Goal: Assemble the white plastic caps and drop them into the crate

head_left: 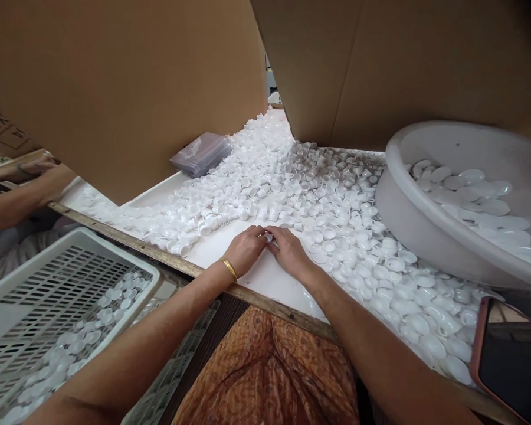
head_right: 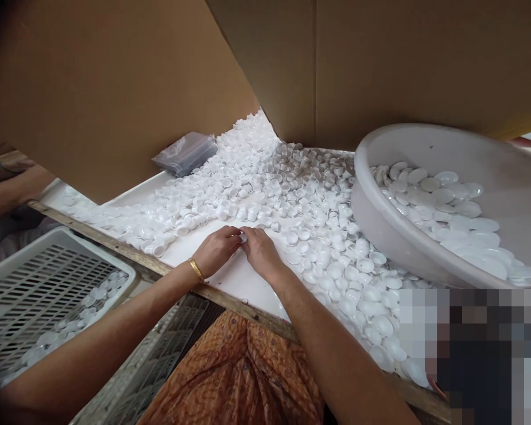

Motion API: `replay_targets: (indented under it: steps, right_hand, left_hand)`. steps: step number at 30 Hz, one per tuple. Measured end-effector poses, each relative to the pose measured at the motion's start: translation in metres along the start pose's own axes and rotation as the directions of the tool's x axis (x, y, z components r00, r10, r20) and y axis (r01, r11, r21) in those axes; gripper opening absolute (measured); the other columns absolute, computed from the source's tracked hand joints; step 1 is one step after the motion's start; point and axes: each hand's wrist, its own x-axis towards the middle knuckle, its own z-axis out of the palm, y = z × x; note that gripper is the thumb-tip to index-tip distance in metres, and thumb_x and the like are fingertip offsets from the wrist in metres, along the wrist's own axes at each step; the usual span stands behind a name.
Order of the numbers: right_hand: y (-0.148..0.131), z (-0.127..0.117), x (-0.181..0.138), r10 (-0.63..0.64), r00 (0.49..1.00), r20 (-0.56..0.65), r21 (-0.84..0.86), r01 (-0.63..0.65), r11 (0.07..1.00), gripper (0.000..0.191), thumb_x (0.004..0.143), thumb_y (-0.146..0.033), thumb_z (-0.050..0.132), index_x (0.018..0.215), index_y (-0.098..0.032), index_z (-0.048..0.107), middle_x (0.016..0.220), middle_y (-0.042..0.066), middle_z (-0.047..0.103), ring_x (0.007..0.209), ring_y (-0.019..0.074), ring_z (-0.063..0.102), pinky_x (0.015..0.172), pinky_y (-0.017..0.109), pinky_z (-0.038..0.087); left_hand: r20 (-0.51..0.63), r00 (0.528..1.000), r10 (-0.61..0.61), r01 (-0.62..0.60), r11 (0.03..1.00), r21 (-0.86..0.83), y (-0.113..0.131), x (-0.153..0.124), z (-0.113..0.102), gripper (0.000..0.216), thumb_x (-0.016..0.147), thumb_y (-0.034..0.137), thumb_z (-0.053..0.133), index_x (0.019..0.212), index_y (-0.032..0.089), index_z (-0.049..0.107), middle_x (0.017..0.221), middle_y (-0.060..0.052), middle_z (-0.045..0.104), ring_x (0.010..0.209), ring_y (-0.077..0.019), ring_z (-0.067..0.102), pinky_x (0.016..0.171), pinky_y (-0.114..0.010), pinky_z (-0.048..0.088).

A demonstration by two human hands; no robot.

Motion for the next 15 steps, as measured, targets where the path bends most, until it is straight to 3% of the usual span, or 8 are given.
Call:
replay_targets:
  steps: [7,11,15]
  right_hand:
    - [0.003,0.0,0.0,0.006,0.999,0.041,0.061,-0.008,0.998,0.037,0.075,-0.006,0.057,0.111,-0.014,0.054,0.106,0.009,0.057,0.1,0.0192,0.05,0.088,0.032,0.041]
    - [0.0,-0.004,0.0,0.044,0.996,0.076,0.094,-0.051,0.994,0.041,0.074,-0.003,0.056,0.113,-0.015,0.054,0.107,0.009,0.057,0.094,0.018,0.053,0.086,0.031,0.042]
    - [-0.002,-0.009,0.001,0.094,0.994,0.059,0.107,-0.1,0.989,0.026,0.082,-0.008,0.049,0.105,-0.016,0.058,0.098,0.006,0.061,0.088,0.0156,0.056,0.081,0.027,0.041]
  left_hand:
    - [0.02,0.999,0.025,-0.026,0.999,0.041,-0.008,0.0,-0.003,0.024,0.086,0.02,0.045,0.073,0.014,0.064,0.083,-0.007,0.056,0.077,-0.0154,0.049,0.067,-0.026,0.041]
    - [0.085,0.994,0.067,-0.074,0.994,0.083,-0.007,0.004,-0.01,0.027,0.086,0.018,0.042,0.072,0.014,0.064,0.082,-0.007,0.056,0.077,-0.0158,0.048,0.066,-0.027,0.04]
    - [0.159,0.978,0.136,-0.156,0.98,0.123,-0.008,0.01,-0.012,0.025,0.086,0.019,0.042,0.079,0.015,0.065,0.09,-0.009,0.058,0.083,-0.0182,0.048,0.066,-0.028,0.041]
